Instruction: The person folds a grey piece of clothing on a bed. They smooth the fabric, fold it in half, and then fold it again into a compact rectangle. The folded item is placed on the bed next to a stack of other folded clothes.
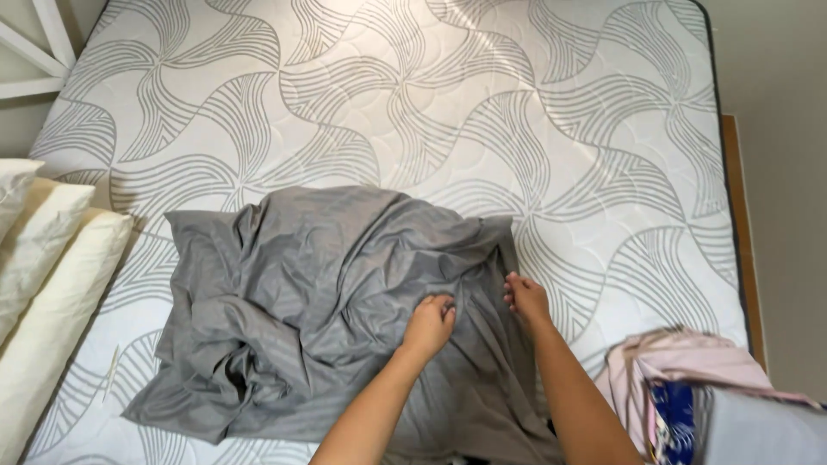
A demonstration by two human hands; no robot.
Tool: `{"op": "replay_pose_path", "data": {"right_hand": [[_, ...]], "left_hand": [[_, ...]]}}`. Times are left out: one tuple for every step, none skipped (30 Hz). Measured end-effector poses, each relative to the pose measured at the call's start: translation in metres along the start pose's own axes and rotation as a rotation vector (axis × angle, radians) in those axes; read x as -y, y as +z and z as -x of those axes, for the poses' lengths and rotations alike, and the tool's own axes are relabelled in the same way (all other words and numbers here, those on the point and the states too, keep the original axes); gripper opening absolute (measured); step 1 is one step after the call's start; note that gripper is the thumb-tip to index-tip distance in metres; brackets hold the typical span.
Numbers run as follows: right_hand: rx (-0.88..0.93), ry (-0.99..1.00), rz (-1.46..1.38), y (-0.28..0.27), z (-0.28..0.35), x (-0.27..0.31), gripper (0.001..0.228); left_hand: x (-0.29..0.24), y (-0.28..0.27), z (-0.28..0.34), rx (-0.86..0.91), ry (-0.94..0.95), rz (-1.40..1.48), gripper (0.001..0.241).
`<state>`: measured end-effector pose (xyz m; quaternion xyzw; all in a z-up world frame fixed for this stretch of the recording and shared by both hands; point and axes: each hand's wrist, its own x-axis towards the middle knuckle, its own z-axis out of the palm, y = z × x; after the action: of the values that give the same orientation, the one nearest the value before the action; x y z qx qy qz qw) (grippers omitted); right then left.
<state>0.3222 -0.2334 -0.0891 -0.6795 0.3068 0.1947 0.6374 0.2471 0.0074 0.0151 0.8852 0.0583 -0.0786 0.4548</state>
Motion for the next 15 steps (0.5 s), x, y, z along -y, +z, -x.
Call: {"op": "replay_pose_path", "data": {"right_hand": [[0.004, -0.002, 0.001, 0.005, -0.025, 0.002, 0.034], [-0.045, -0.001, -0.062, 0.009, -0.051, 0.003, 0.04], [-0.093, 0.0, -0.125, 0.012, -0.077, 0.005, 0.048], [-0.092, 0.0, -0.122, 0.02, -0.083, 0.018, 0.048], [-0.117, 0.033, -0.115, 0.027, -0.09, 0.031, 0.056], [-0.144, 0.066, -0.109, 0.032, -0.095, 0.042, 0.063], [-0.145, 0.067, -0.106, 0.044, -0.091, 0.057, 0.063], [-0.138, 0.12, -0.063, 0.054, -0.087, 0.073, 0.066], [-0.131, 0.173, -0.019, 0.064, -0.082, 0.087, 0.068], [-0.134, 0.174, -0.016, 0.069, -0.092, 0.084, 0.068], [-0.104, 0.175, -0.015, 0.073, -0.102, 0.08, 0.062], [-0.074, 0.18, -0.018, 0.078, -0.111, 0.075, 0.058], [-0.078, 0.185, -0.02, 0.075, -0.128, 0.064, 0.058], [-0.037, 0.078, -0.217, 0.07, -0.144, 0.054, 0.051], [0.003, -0.032, -0.412, 0.066, -0.159, 0.043, 0.046]], "left_hand": [[0.002, -0.003, -0.019, -0.005, -0.001, -0.001, 0.025], [0.003, -0.005, -0.039, -0.075, 0.049, -0.004, 0.023], [0.004, -0.006, -0.059, -0.145, 0.099, -0.008, 0.022], [0.013, -0.008, -0.079, -0.146, 0.097, -0.007, 0.022], [0.023, -0.01, -0.098, -0.23, 0.131, -0.017, 0.021], [0.032, -0.01, -0.116, -0.311, 0.164, -0.027, 0.022], [0.039, -0.018, -0.136, -0.311, 0.162, -0.025, 0.022], [0.045, -0.026, -0.155, -0.334, 0.135, -0.056, 0.025], [0.051, -0.033, -0.173, -0.357, 0.107, -0.086, 0.028], [0.06, -0.044, -0.191, -0.355, 0.106, -0.083, 0.028], [0.069, -0.054, -0.209, -0.356, 0.093, -0.253, 0.027], [0.078, -0.066, -0.226, -0.35, 0.082, -0.426, 0.027], [0.094, -0.075, -0.237, -0.344, 0.083, -0.426, 0.027], [0.109, -0.084, -0.249, -0.347, 0.086, -0.502, 0.028], [0.124, -0.093, -0.261, -0.35, 0.09, -0.579, 0.031]]}}
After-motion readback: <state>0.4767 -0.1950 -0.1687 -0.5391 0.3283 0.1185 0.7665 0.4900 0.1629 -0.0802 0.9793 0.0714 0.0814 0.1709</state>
